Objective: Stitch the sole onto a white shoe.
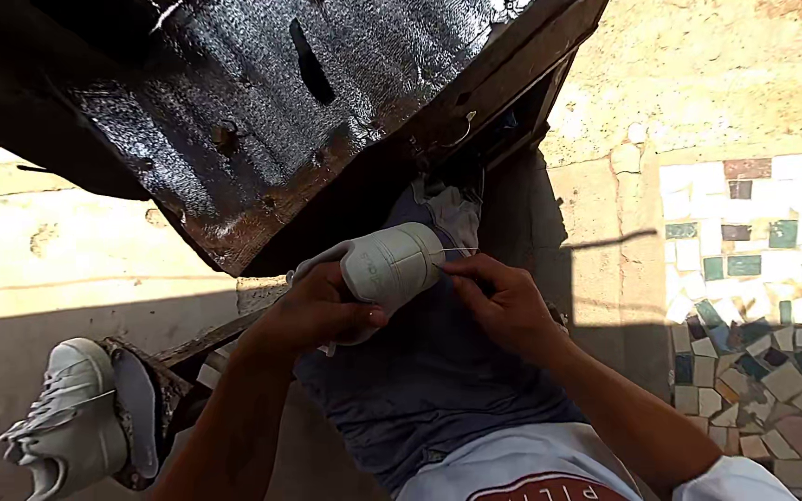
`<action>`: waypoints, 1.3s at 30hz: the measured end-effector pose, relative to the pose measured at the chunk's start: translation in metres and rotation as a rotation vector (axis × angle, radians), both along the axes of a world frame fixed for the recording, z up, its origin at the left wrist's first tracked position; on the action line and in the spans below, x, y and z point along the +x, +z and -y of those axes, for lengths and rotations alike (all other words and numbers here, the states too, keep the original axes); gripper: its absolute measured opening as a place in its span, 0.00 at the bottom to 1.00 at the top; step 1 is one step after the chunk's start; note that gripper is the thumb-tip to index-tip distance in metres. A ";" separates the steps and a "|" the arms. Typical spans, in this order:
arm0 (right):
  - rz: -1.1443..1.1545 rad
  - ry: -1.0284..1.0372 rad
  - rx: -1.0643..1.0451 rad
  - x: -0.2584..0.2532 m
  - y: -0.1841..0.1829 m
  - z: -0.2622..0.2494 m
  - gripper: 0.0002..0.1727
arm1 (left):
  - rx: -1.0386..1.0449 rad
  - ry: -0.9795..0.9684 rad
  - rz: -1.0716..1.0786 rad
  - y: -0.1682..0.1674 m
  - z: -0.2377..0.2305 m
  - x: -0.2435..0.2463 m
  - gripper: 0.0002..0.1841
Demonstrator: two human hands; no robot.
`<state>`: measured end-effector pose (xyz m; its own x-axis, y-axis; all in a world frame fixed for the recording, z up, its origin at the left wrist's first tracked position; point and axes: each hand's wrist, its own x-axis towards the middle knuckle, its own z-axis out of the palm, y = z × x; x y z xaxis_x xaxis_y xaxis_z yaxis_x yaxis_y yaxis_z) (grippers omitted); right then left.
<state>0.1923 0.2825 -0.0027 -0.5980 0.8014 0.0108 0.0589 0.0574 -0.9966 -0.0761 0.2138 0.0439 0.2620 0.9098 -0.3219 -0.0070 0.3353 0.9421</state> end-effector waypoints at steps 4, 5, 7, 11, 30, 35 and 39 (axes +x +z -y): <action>0.031 0.023 0.006 0.001 0.004 -0.003 0.11 | -0.004 0.018 -0.008 0.000 0.000 0.000 0.18; 0.041 0.028 0.018 0.001 0.004 -0.004 0.11 | -0.002 0.017 -0.004 0.000 0.000 0.000 0.18; 0.061 0.039 0.054 0.001 0.006 -0.006 0.11 | 0.000 0.018 0.003 -0.001 0.001 0.000 0.18; 0.177 0.087 0.205 0.003 0.013 -0.012 0.11 | -0.010 0.064 -0.013 -0.001 0.002 0.001 0.18; 0.396 0.816 0.270 -0.024 0.066 -0.116 0.08 | 0.053 0.085 0.081 -0.008 0.013 0.004 0.09; 0.614 0.792 0.440 -0.032 0.077 -0.106 0.09 | 0.041 0.099 0.050 -0.010 0.009 0.006 0.06; 0.787 0.758 0.552 -0.046 0.083 -0.091 0.10 | 0.051 0.111 0.012 -0.012 0.005 0.004 0.06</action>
